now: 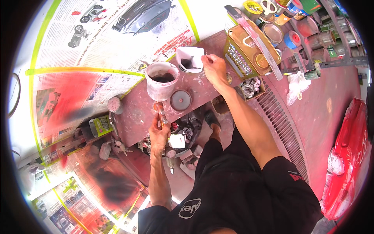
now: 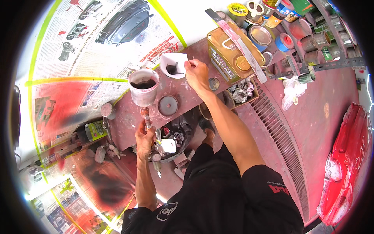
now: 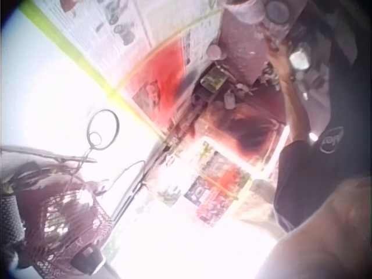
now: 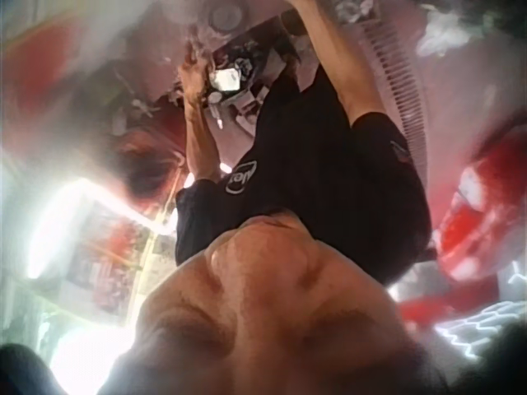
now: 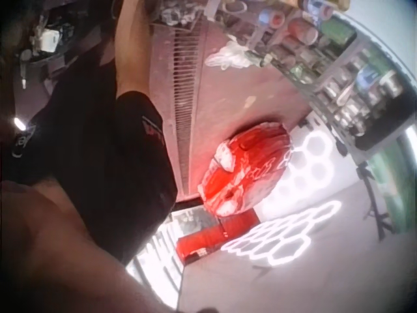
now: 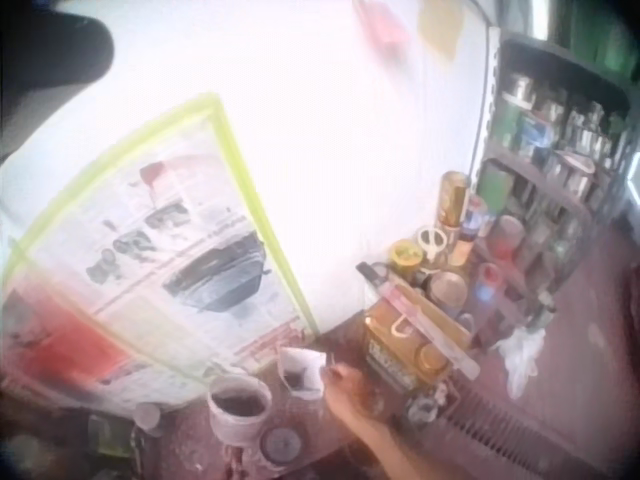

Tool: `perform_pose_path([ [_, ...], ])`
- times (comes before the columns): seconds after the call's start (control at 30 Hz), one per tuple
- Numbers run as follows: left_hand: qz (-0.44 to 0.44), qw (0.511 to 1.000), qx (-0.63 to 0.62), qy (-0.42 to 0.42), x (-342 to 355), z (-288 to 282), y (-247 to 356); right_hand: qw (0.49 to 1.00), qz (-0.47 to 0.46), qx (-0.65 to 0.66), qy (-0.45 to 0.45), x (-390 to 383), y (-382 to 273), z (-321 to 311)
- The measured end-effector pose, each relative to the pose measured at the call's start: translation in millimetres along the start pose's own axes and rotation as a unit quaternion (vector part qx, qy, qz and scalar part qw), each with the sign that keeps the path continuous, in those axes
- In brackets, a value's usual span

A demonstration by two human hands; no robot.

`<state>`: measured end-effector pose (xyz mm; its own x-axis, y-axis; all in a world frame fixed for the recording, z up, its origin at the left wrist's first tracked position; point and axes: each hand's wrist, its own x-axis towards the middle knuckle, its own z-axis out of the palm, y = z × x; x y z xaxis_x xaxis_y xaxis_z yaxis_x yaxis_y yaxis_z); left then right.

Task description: The person pours a dark liquid from a can into a white container, then adds a liquid from a yellow can labeled 'thinner' into the same container. They walk around the workshop carrying the container and a spray gun, then return to the workbench to wipe the container's rim with a pink cloth and pour more thinner into it.

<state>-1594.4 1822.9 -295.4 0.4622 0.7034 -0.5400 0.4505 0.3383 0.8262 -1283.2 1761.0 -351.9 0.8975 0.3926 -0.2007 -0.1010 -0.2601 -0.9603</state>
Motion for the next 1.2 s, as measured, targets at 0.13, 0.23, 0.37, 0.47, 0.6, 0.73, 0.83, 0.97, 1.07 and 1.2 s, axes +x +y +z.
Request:
perform_pose_path([
  [0.13,0.002,0.999,0.026,0.021,11.4,-2.5,5.0,0.998,-0.037,0.029,0.027,-4.5,-14.4,-4.1],
  [0.23,0.020,0.997,0.056,0.043,20.3,-0.1,8.7,0.994,-0.046,0.075,0.058,-8.7,-23.8,-11.1],
  [0.37,0.026,0.993,0.104,0.057,25.8,1.8,22.6,0.989,-0.050,0.112,0.085,-30.8,-24.2,-26.4],
  [0.47,0.056,0.985,0.150,0.063,34.9,1.1,26.0,0.984,-0.059,0.131,0.106,-53.4,-15.8,-42.7],
  [0.6,0.113,0.951,0.275,0.086,45.0,-10.5,25.2,0.982,-0.058,0.134,0.116,-92.1,-9.6,-70.3],
  [0.73,0.157,0.912,0.362,0.112,39.2,-1.8,45.1,0.984,-0.092,0.083,0.130,-121.7,8.0,-100.0],
  [0.83,0.197,0.868,0.437,0.127,34.4,3.6,57.0,0.984,-0.112,0.017,0.138,-139.0,14.3,-124.7],
  [0.97,0.207,0.838,0.485,0.140,27.8,10.7,71.8,0.985,-0.101,-0.010,0.140,-157.2,19.7,-158.5],
  [1.07,0.197,0.830,0.502,0.145,20.7,24.4,84.9,0.981,-0.110,-0.052,0.151,-165.7,28.9,-184.5],
  [1.2,0.232,0.790,0.547,0.150,15.6,29.1,94.9,0.971,-0.121,-0.057,0.196,-172.7,25.4,-221.7],
])
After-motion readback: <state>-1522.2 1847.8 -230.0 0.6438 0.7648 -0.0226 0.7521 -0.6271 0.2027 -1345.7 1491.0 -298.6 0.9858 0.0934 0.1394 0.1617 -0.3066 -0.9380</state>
